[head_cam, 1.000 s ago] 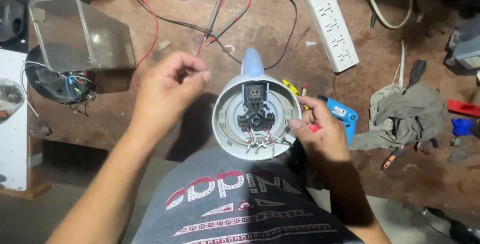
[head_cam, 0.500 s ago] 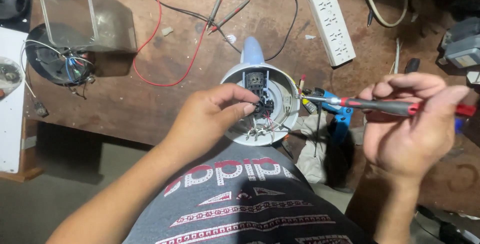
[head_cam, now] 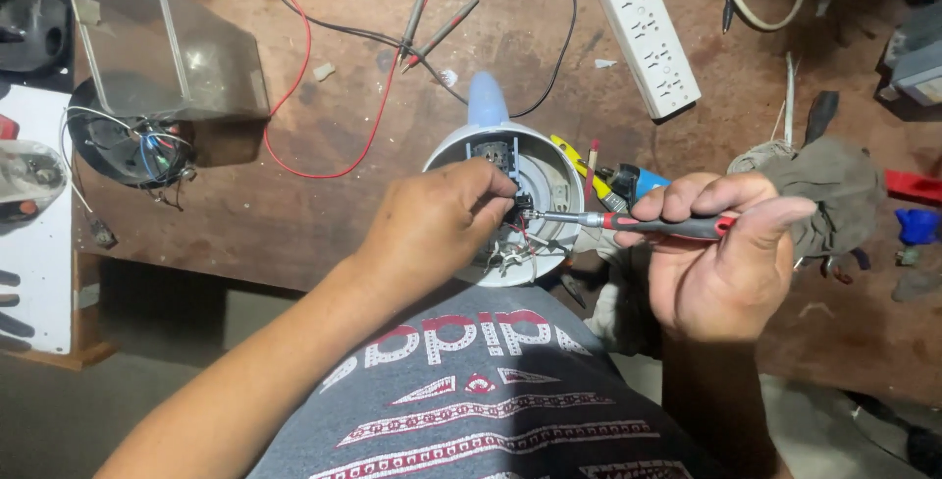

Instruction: The person works on the internal wiring of a white circular appliance base, using a screwdriver to tighten connections and pliers to strip or adjust wires. They manipulate several colored wires and components within the device's housing.

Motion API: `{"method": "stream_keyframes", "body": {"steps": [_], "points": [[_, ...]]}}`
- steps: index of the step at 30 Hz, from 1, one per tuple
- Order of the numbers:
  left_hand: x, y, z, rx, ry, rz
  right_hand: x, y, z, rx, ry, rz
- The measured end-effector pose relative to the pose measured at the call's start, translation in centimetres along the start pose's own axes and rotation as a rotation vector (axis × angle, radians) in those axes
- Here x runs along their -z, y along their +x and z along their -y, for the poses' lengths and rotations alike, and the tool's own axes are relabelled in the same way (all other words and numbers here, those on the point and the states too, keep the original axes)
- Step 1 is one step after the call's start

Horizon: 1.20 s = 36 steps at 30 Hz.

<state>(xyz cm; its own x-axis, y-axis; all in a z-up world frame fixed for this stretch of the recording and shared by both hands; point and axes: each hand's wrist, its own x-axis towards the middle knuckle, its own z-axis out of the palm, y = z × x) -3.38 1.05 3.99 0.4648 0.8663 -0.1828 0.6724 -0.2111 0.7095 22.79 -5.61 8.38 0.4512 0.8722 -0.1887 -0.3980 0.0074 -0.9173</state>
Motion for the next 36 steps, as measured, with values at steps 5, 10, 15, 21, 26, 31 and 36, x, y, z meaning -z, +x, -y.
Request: {"method": "stream_keyframes", "body": {"steps": [5, 10, 15, 21, 26, 31, 36], "points": [[0.2, -0.2, -0.2, -0.112, -0.088, -0.007, -0.4, -0.2, 0.6, 0.073, -0.031, -0.024], [0.1, -0.3, -0.1, -0.196, -0.146, -0.048, -1.1, -0.3, 0.5, 0.078, -0.105, 0.038], [0.4, -0.7, -0.2, -0.271, -0.055, -0.065, -1.1, 0.0, 0.4, 0.087, -0.109, 0.079], [1.1, -1.3, -0.1, -0.474, 0.049, -0.149, -1.3, 0.2, 0.4, 0.009, -0.073, 0.07], [1.3, -1.7, -0.1, -0.59, 0.143, -0.202, -1.5, 0.1, 1.1, -0.076, 0.007, 0.167], [1.6, -0.9, -1.7, -0.436, 0.225, -0.19, -1.5, -0.1, 1.8, -0.097, 0.035, 0.256], [2.3, 0.3, -3.1, -0.409, 0.214, -0.161, -2.5, 0.3, 6.4, -0.037, -0.194, 0.5]]}}
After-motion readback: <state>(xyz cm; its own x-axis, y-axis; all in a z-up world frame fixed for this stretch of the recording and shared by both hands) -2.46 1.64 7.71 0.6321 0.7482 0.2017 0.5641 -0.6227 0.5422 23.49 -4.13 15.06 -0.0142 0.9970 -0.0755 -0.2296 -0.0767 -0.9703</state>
